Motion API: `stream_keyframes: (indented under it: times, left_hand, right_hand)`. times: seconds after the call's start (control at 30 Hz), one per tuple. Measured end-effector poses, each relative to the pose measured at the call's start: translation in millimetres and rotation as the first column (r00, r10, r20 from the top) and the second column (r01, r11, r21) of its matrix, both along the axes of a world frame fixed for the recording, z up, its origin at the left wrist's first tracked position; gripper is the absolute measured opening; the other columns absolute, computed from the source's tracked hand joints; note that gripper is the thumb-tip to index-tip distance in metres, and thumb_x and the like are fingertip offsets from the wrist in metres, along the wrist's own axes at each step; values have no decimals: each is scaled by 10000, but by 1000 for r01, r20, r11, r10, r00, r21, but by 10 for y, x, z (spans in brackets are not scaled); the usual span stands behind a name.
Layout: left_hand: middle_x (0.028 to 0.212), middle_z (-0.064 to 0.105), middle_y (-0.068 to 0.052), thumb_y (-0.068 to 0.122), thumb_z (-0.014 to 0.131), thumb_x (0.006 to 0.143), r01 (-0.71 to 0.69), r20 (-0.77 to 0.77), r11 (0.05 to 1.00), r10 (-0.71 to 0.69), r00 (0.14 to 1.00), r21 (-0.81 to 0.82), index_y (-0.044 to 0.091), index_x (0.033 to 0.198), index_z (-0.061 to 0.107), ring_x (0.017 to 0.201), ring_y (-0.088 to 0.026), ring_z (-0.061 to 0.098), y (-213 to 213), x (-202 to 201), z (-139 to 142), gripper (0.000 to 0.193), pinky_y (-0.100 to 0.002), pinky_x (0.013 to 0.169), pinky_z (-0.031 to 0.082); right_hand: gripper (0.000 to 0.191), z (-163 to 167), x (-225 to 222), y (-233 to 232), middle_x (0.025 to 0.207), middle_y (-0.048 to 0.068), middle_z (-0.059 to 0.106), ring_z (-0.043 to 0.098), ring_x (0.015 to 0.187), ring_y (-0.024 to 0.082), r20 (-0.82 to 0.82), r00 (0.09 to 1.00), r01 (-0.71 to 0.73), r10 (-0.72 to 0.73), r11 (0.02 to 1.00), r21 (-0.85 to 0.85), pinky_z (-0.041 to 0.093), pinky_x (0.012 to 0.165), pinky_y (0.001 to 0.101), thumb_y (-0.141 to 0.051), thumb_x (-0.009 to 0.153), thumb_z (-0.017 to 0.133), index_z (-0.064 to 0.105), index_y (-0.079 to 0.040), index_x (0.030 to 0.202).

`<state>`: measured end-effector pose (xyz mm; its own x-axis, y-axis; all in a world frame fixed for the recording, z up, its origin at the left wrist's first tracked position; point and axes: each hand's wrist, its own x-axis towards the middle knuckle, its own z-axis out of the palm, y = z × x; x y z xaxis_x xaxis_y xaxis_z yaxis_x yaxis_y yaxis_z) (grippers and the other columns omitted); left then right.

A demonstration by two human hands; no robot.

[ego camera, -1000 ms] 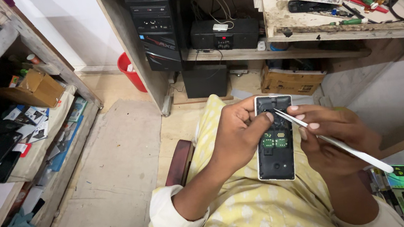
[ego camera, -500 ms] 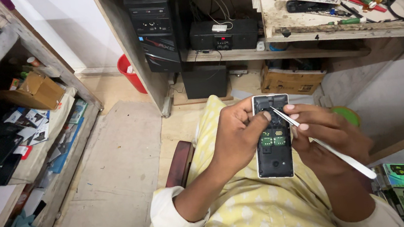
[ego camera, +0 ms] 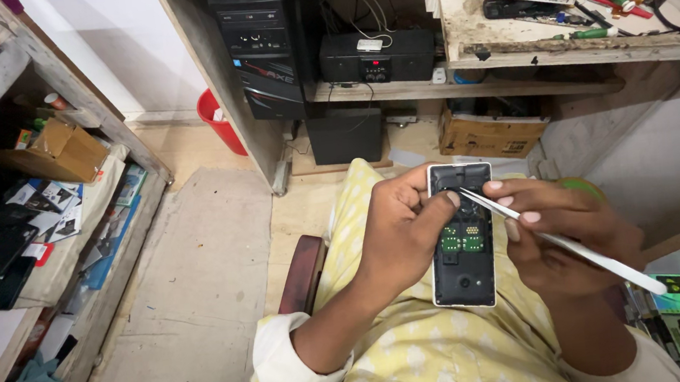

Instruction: The person removes the back cover of a white smartphone and uses tweezers to lift and remove a black internal component from the circuit board. They then place the phone on the desk and pick up a blue circuit board to inspect it.

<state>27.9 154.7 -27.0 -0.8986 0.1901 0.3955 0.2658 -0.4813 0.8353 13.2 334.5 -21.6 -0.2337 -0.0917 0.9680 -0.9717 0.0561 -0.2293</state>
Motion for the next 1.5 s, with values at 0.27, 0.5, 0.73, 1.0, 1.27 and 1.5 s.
stream_keyframes:
  times: [0.27, 0.5, 0.73, 1.0, 1.27, 1.5]
  left_hand:
    - [997, 732, -50, -17, 531, 1017, -15, -9, 1000, 14, 1000, -20, -90, 1214, 669, 849, -46, 660, 17, 6, 10, 251, -215, 742, 543]
    - [966, 739, -52, -10, 539, 1014, -58, -3, 997, 58, 998, -44, -81, 1175, 682, 818, -50, 671, 33, 22, 15, 227, -222, 720, 551]
    - [959, 742, -50, -10, 535, 1004, -74, 4, 996, 74, 997, -41, -83, 1157, 688, 816, -51, 674, 42, 15, 22, 228, -223, 723, 554]
    - [995, 734, -43, -22, 532, 1009, -62, -19, 998, 62, 998, -25, -81, 1181, 683, 857, -48, 662, 49, -3, -1, 237, -219, 758, 545]
    - [1000, 736, -51, -26, 531, 1015, -48, -8, 999, 48, 999, -25, -87, 1193, 679, 866, -55, 665, 45, -4, -13, 239, -225, 763, 546]
    - [1024, 736, -50, -25, 525, 1013, -29, -33, 999, 29, 999, -15, -83, 1211, 667, 901, -57, 672, 45, 3, -6, 250, -226, 802, 553]
  right_hand:
    - [140, 62, 60, 13, 961, 186, 707, 779, 933, 317, -32, 997, 70, -67, 992, 106, 664, 821, 380, -27, 1017, 686, 578, 2, 1100]
    - [160, -17, 54, 12, 974, 156, 690, 770, 958, 318, -59, 991, 128, -120, 981, 144, 662, 827, 362, 1, 1015, 694, 567, -13, 1109]
    - [151, -105, 91, -1, 995, 168, 693, 765, 983, 336, -19, 986, 167, -166, 979, 114, 654, 864, 388, 5, 1020, 696, 571, -15, 1102]
    - [168, -165, 81, 10, 1006, 191, 701, 760, 992, 323, 50, 996, 66, -68, 997, 43, 654, 899, 411, -14, 1043, 684, 564, -2, 1159]
    - [151, -74, 97, 3, 949, 185, 700, 757, 983, 338, 23, 998, 53, -54, 998, 32, 651, 876, 429, -21, 964, 675, 587, 8, 1082]
    - [138, -49, 87, 11, 971, 162, 710, 765, 941, 309, -1, 993, 116, -116, 988, 106, 656, 894, 399, 26, 1007, 695, 599, -7, 1101]
